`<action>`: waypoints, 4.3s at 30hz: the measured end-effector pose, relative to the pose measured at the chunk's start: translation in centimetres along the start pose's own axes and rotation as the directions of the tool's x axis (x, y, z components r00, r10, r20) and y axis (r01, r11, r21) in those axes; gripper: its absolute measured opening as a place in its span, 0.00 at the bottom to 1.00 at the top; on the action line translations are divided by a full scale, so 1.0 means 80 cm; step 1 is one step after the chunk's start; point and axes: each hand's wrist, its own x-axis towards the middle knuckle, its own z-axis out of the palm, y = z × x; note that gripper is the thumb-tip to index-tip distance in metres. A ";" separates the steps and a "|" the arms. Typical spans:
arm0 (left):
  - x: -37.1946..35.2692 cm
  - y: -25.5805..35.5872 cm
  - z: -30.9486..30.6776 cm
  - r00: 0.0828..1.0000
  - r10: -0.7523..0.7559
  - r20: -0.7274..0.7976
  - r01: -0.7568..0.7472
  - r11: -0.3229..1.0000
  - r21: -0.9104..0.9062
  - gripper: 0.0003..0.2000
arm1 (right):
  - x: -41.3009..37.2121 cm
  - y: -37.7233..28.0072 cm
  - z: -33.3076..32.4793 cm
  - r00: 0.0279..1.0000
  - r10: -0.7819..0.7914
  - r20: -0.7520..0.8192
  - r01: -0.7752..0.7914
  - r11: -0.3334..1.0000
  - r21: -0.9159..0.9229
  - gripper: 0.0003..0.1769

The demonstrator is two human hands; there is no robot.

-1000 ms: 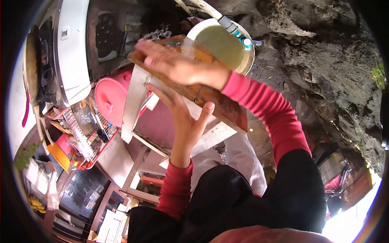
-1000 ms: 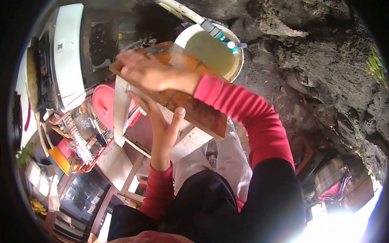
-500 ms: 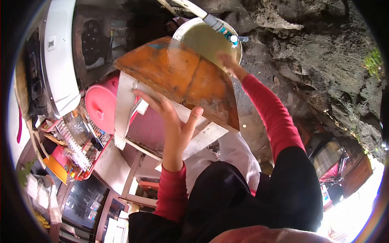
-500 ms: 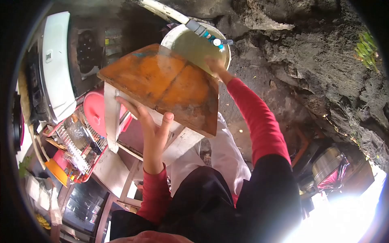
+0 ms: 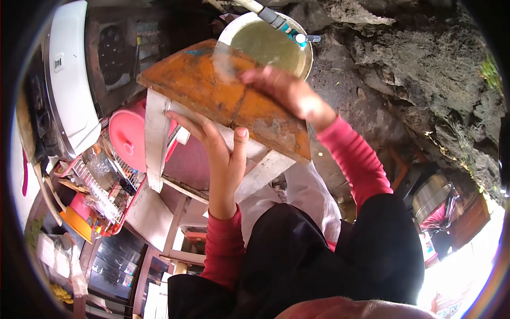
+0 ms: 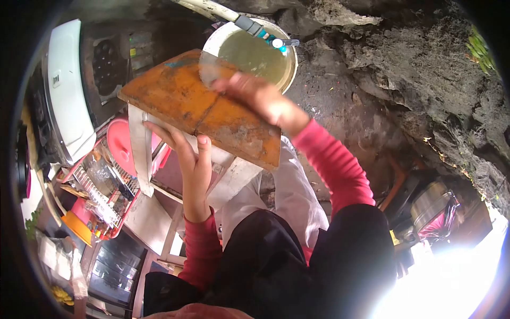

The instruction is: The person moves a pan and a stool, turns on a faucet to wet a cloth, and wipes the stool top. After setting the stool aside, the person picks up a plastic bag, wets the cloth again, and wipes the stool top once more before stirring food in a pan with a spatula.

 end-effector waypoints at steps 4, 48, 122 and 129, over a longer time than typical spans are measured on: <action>0.000 -0.001 -0.001 1.000 0.009 0.020 -0.009 1.000 0.002 0.45 | -0.082 -0.064 0.110 0.952 -0.014 0.304 0.270 0.499 -0.824 0.38; -0.003 -0.015 0.007 0.993 0.115 -0.032 -0.113 0.992 0.064 0.41 | -0.097 -0.019 0.012 0.996 0.084 0.026 -0.056 0.841 -0.538 0.33; 0.002 0.001 0.013 0.999 -0.020 -0.049 0.023 0.998 0.062 0.51 | 0.129 0.063 -0.065 0.938 -0.346 -0.006 0.178 0.497 -0.849 0.13; -0.006 -0.003 -0.002 0.997 -0.061 -0.049 0.062 0.998 0.023 0.57 | 0.103 0.095 -0.237 0.701 -0.035 -0.712 0.338 0.896 0.289 0.11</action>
